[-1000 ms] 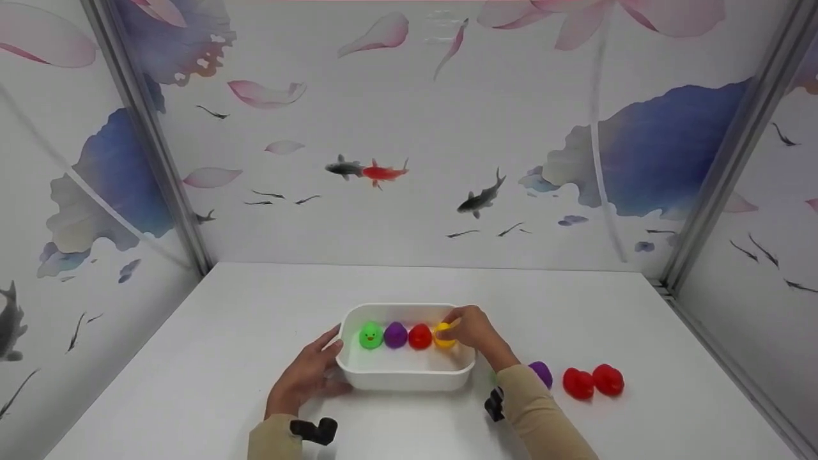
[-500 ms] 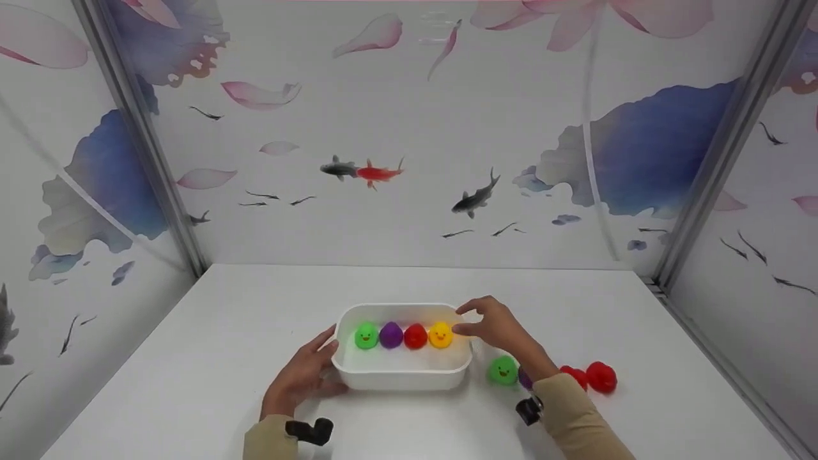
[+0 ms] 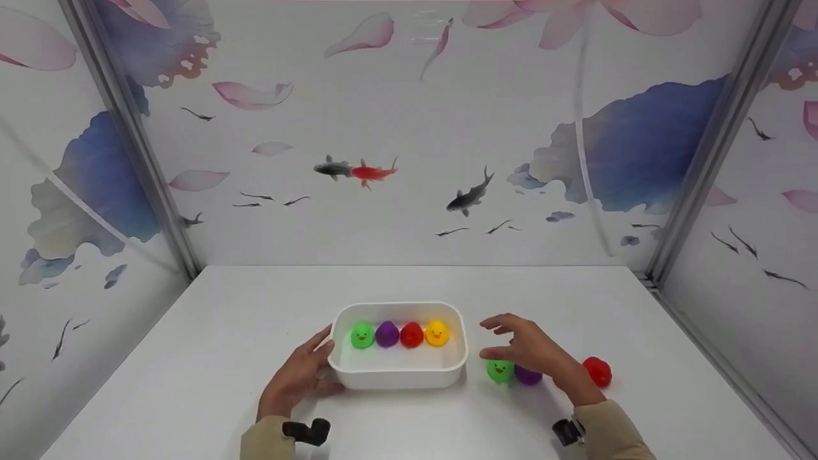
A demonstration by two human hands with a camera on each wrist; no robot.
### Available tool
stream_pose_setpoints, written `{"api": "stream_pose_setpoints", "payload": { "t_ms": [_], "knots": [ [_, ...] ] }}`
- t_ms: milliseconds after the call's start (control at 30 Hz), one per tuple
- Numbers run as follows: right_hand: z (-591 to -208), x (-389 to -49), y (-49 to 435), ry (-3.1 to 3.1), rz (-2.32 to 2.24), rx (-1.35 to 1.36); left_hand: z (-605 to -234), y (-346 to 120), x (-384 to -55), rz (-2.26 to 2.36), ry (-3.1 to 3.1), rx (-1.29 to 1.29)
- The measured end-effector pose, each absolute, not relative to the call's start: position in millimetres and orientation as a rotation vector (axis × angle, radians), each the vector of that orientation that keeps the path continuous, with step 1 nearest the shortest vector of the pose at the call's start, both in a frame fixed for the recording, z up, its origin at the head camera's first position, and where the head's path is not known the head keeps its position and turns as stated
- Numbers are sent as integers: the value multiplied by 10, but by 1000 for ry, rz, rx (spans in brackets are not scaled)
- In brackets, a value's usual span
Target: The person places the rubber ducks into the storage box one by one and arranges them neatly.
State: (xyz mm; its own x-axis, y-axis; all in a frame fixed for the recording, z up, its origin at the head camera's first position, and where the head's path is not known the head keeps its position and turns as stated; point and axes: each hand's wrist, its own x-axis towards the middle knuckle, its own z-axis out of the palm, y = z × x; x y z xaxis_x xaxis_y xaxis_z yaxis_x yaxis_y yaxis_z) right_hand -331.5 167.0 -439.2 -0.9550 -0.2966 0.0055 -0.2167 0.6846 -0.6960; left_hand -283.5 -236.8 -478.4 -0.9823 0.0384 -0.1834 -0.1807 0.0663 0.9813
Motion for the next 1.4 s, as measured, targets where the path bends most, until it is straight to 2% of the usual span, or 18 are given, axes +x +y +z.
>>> {"api": "stream_pose_setpoints", "payload": {
  "t_ms": [267, 633, 1400],
  "knots": [
    [-4504, -3374, 1906, 2718, -1159, -461, -4793, -2333, -2824, 2020, 2166, -145],
    [-4721, -3416, 1917, 2680, -1071, -327, -4826, -2371, -2806, 2009, 2168, -165],
    [-4559, -3384, 1893, 2686, -1051, -311, -4801, -2352, -2838, 2056, 2162, -209]
  ]
}}
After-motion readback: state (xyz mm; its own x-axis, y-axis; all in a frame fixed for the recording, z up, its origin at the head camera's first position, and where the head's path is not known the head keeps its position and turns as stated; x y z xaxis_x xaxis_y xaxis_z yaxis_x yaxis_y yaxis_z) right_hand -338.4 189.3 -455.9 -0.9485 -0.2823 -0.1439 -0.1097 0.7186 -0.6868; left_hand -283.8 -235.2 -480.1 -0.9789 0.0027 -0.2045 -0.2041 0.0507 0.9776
